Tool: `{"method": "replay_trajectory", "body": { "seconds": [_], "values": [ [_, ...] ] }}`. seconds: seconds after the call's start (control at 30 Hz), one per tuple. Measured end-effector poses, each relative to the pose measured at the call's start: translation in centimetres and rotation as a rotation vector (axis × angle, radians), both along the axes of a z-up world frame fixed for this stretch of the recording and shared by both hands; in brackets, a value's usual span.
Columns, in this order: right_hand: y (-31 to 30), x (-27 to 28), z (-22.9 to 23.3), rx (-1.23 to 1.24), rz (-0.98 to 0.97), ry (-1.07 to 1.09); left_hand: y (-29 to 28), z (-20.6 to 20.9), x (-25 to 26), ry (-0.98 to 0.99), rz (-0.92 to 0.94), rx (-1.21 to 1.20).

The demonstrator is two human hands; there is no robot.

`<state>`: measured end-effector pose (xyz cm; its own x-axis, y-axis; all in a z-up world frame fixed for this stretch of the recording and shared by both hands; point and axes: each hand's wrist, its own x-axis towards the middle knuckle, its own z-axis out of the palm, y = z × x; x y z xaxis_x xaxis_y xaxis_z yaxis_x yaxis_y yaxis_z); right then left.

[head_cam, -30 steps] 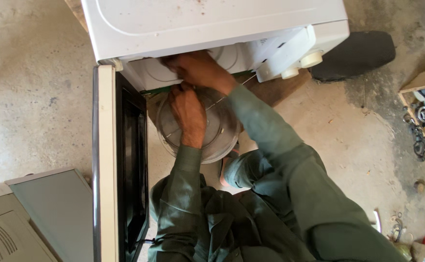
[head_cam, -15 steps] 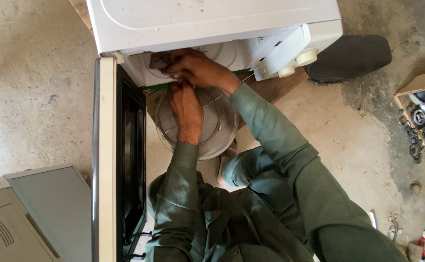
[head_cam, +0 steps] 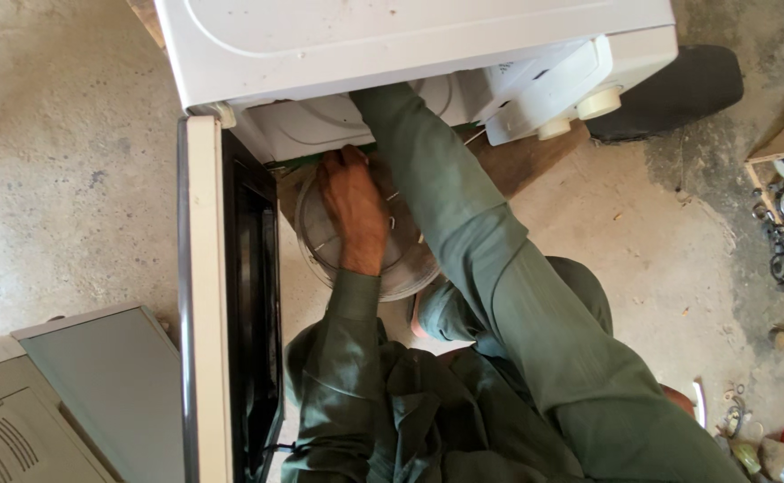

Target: The person wipes the interior of a white microwave with a cloth, focusing on the control panel, door frame, and glass turntable. The microwave door remains open throughout the sequence.

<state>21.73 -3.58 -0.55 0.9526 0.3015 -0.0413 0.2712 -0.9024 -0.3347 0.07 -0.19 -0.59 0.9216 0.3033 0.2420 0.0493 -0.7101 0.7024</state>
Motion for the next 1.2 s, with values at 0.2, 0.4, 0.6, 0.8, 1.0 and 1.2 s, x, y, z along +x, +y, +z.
{"method": "replay_trajectory", "body": {
  "seconds": [0.2, 0.4, 0.6, 0.8, 1.0, 1.2],
  "values": [
    [4.7, -0.8, -0.3, 0.018, 0.138, 0.021, 0.4, 0.4, -0.6, -0.012, -0.055, -0.072],
    [3.4, -3.2, 0.5, -0.015, 0.302, 0.128, 0.0, 0.7, -0.1, 0.061, -0.028, 0.012],
    [2.3, -7.0, 1.3, 0.184, 0.524, 0.128, -0.2, -0.7, -0.1, -0.048, -0.038, 0.036],
    [0.8, -8.6, 0.6, 0.725, 0.611, 0.073, -0.2, -1.5, 0.2, -0.086, -0.067, 0.048],
    [1.6, -7.2, -1.6, 1.32, 0.123, 0.631, -0.5, -1.7, 0.6, -0.017, -0.017, 0.118],
    [5.3, -6.9, -3.7, 1.678, -0.221, 0.809, -0.2, -2.2, 0.3, 0.007, -0.039, 0.084]
  ]
}}
